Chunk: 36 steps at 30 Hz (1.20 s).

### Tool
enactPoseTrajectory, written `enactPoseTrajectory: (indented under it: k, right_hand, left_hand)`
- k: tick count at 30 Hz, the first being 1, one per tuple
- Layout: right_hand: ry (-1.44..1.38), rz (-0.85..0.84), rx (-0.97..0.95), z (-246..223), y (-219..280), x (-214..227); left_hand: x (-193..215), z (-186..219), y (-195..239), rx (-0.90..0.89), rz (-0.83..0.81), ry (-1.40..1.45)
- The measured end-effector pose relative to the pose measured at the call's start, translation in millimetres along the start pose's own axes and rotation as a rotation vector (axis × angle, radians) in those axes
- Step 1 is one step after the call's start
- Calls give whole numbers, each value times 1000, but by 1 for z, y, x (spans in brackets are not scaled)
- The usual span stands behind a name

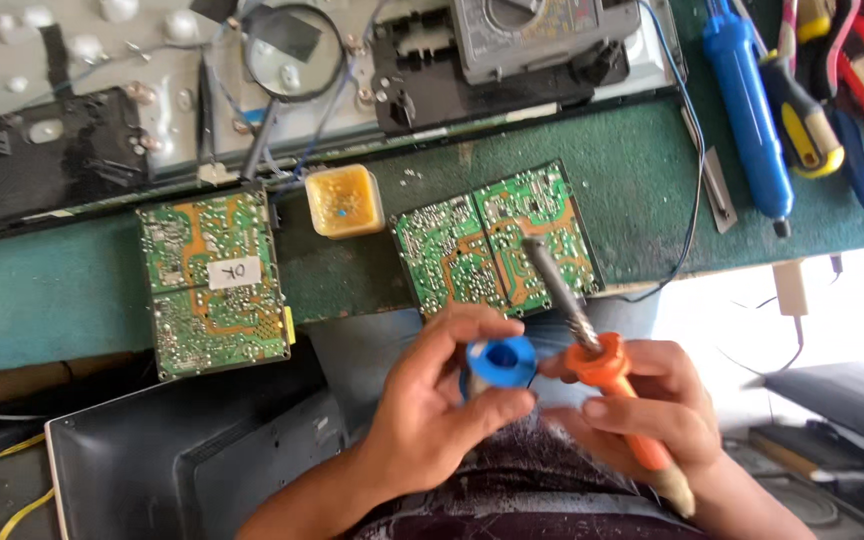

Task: The person uses a soldering iron and tweezers to work on a green circuit board. They apply solder from a spool to various points on the board while holding it steady with their other hand.

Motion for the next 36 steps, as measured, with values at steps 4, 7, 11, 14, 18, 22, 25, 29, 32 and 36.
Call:
enactPoseTrajectory:
  k: [4, 7, 11, 14, 18, 22, 25, 29, 32, 36]
  right_hand:
    - [374, 1, 474, -17, -13, -7]
    - [441, 53, 593, -21, -12, -9]
    - [466, 81, 617, -23, -15, -8]
    - [465, 65, 676, -31, -17, -8]
    - [494, 48, 671, -44, -27, -15]
    - [295, 31, 627, -44, -35, -25]
    - [87, 3, 607, -25, -34, -29]
    - [282, -45, 676, -31, -25, -17]
    - [-620, 2, -355, -2, -7, -1]
    - [-8, -336, 443, -25, -20, -10]
  left_hand:
    - [1, -16, -3, 85, 75, 80]
    - [5, -12, -2, 134, 75, 133]
    - [5, -1, -6, 162, 71, 175]
    - [9, 0, -4, 139, 47, 171]
    - [8, -4, -2, 135, 30, 159]
    - [10, -10, 1, 176, 14, 218]
    - [9, -19, 0, 143, 38, 217]
    - [7, -13, -3, 91, 46, 171]
    - [4, -6, -5, -13, 61, 43]
    - [-6, -6, 1, -130, 74, -170]
Point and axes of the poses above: each hand's wrist, its own y-axis away from the middle knuckle, its own x-axis out of the back of the hand, z = x × y, the point moved 2 cm from there along -y, towards the middle knuckle, and after that the axes turned 14 degrees about -x, right-handed, at the moved point
